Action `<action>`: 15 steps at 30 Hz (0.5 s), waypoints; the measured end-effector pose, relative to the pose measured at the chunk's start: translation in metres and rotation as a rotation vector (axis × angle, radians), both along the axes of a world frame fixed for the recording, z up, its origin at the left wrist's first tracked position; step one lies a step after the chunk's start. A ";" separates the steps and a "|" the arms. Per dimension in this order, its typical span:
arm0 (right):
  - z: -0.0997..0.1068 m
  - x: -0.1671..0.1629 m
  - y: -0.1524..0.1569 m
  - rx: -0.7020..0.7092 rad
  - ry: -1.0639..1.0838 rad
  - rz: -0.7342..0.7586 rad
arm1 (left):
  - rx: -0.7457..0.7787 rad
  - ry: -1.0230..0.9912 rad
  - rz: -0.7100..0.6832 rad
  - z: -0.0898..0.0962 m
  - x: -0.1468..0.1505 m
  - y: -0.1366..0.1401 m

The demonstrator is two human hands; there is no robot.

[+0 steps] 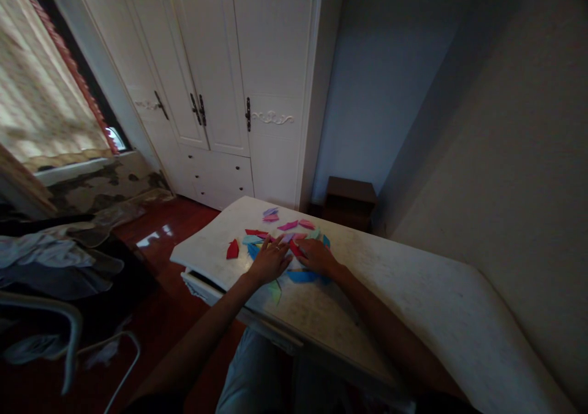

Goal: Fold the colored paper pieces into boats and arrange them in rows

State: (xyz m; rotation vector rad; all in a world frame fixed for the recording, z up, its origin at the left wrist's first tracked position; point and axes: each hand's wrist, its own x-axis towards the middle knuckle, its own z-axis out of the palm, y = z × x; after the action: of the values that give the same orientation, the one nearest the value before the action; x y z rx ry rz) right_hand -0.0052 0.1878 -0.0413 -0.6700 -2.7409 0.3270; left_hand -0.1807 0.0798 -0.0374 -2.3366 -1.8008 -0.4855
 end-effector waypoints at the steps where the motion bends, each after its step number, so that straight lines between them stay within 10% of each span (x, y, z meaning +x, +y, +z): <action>1: -0.001 0.004 0.001 -0.004 0.005 -0.014 | -0.006 0.005 0.015 -0.002 -0.001 0.001; 15: -0.006 0.059 0.036 -0.182 0.399 -0.285 | 0.079 -0.060 0.257 -0.011 -0.008 -0.007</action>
State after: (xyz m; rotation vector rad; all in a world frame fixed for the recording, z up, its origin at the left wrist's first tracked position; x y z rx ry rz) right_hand 0.0539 0.2234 -0.0474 -0.9178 -2.2224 0.5771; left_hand -0.1884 0.0726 -0.0483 -2.0213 -2.0310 -0.5807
